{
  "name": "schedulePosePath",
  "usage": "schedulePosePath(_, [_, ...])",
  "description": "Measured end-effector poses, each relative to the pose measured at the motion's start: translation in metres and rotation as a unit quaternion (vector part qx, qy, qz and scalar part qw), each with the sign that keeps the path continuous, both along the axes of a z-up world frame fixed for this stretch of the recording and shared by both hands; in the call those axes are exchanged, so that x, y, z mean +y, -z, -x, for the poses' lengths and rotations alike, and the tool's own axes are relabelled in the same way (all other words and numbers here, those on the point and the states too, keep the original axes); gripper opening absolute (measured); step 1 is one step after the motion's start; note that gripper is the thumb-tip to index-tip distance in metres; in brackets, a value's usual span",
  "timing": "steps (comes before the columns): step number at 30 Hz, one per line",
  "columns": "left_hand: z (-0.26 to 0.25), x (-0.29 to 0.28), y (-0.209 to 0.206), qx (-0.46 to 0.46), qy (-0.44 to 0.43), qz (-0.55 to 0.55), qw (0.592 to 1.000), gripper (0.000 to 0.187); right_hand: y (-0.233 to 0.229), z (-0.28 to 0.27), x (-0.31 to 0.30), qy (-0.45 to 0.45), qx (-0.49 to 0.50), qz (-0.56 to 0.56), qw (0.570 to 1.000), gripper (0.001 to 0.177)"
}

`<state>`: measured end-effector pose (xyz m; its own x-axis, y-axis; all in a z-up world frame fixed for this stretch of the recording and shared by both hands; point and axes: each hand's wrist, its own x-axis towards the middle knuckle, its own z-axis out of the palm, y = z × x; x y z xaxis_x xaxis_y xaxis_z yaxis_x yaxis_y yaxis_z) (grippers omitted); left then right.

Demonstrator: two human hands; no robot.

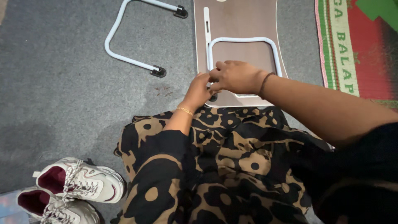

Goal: The person sits on the floor and attaches a white metal leg frame to a brown plastic seat using a screwdriver. They align the leg frame, insert screws, and tighten them to secure the connection.

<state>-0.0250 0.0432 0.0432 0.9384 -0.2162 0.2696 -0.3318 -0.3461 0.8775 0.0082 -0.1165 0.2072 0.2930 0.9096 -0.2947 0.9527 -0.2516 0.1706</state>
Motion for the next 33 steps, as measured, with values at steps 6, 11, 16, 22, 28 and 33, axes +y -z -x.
schedulePosePath(6, [0.015,-0.017,-0.004,-0.109,-0.132,-0.014,0.985,0.036,0.009,-0.021,0.012,0.366,0.146,0.066,0.917,0.067])
schedulePosePath(11, [0.019,-0.034,-0.012,-0.062,-0.181,-0.015,0.981,0.037,0.023,-0.011,0.012,0.306,0.099,0.018,0.947,0.039])
schedulePosePath(16, [0.011,-0.01,-0.011,-0.083,-0.052,0.107,0.989,0.055,0.008,0.004,0.006,0.064,0.028,-0.012,0.997,0.031])
schedulePosePath(22, [0.006,0.0,0.001,0.034,-0.011,0.036,0.999,0.029,-0.006,0.006,0.01,0.03,0.024,0.027,0.999,0.037])
schedulePosePath(28, [0.012,-0.012,-0.007,-0.036,-0.141,-0.039,0.989,0.049,0.009,-0.007,0.014,0.34,0.139,-0.008,0.93,0.055])
schedulePosePath(33, [0.014,-0.014,-0.015,-0.057,-0.155,-0.03,0.986,0.054,0.014,-0.003,0.02,0.298,0.137,-0.061,0.943,0.03])
